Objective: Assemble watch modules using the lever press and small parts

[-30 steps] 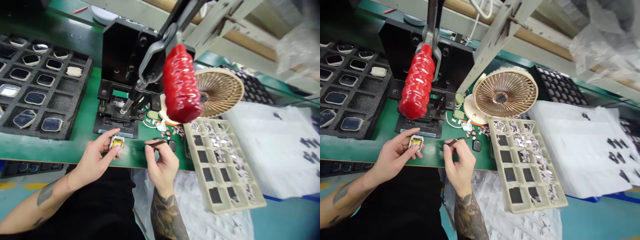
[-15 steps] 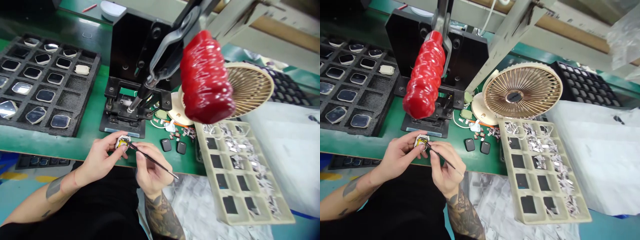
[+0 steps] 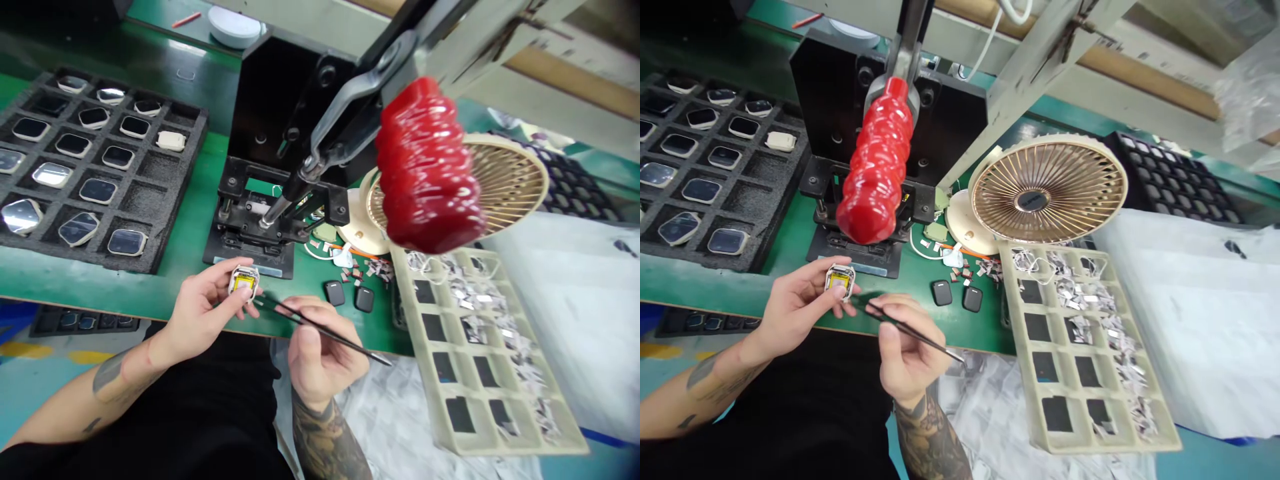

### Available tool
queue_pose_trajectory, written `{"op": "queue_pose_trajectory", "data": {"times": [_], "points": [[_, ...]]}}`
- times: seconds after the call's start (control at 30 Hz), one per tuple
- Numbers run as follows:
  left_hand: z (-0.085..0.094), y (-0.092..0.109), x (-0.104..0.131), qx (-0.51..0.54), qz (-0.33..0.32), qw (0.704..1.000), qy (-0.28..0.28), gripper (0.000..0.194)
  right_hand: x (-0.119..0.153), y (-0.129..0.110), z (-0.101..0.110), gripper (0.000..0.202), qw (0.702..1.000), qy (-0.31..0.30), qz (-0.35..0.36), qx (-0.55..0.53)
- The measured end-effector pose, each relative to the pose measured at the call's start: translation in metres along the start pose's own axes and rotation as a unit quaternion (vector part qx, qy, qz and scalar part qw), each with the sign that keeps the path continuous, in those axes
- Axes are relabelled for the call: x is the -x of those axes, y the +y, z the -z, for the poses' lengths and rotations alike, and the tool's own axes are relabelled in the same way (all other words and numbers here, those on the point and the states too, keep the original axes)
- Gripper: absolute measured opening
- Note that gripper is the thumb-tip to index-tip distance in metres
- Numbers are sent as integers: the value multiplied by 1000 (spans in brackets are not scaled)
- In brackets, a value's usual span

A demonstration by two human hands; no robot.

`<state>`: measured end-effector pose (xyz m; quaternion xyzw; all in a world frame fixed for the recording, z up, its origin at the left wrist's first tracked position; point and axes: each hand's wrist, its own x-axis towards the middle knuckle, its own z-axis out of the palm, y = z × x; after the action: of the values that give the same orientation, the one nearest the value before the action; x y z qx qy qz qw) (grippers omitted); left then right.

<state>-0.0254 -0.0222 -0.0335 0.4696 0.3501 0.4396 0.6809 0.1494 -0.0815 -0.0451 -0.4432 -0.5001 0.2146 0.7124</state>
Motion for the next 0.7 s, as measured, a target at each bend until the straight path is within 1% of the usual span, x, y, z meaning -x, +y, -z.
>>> {"op": "queue_pose_trajectory", "data": {"times": [0.07,0.1,0.17,0.23,0.27,0.3,0.37,0.43,0.47,0.5,0.53,0.57,0.6,0.63,0.67,0.7], "points": [[0,1,0,15,-3,1000,-2,42,-2,4,0,23,999,33,-10,14],[1,1,0,21,-3,1000,-7,42,-2,6,0,22,999,39,-26,15],[4,1,-1,42,-10,999,-30,49,-3,7,0,20,997,31,-66,0],[6,1,-4,77,-16,995,-54,56,-5,2,0,16,994,7,-99,-47],[7,0,-6,94,-10,994,-56,58,-8,-4,-1,13,990,-17,-112,-83],[7,0,-8,108,2,993,-51,57,-11,-11,-3,10,984,-55,-119,-124],[6,-1,-12,119,39,992,-30,54,-23,-26,-11,7,956,-165,-121,-210],[4,0,-14,117,58,991,-23,54,-39,-40,-26,17,909,-292,-113,-274],[3,0,-15,113,54,992,-25,54,-48,-45,-36,22,891,-341,-97,-283],[3,1,-15,110,45,993,-25,51,-57,-48,-47,24,892,-361,-70,-262],[2,2,-14,107,32,993,-23,46,-65,-48,-59,20,916,-342,-26,-207],[2,3,-14,104,18,994,-19,43,-72,-47,-69,12,949,-289,37,-121],[2,3,-13,103,6,995,-16,41,-78,-44,-79,7,971,-212,112,-15],[2,4,-13,104,-3,994,-14,42,-82,-40,-87,22,970,-132,183,89],[2,3,-13,106,-9,994,-12,44,-84,-36,-93,39,953,-72,238,172],[2,3,-14,110,-12,994,-10,48,-84,-32,-96,51,932,-47,279,226]]}}
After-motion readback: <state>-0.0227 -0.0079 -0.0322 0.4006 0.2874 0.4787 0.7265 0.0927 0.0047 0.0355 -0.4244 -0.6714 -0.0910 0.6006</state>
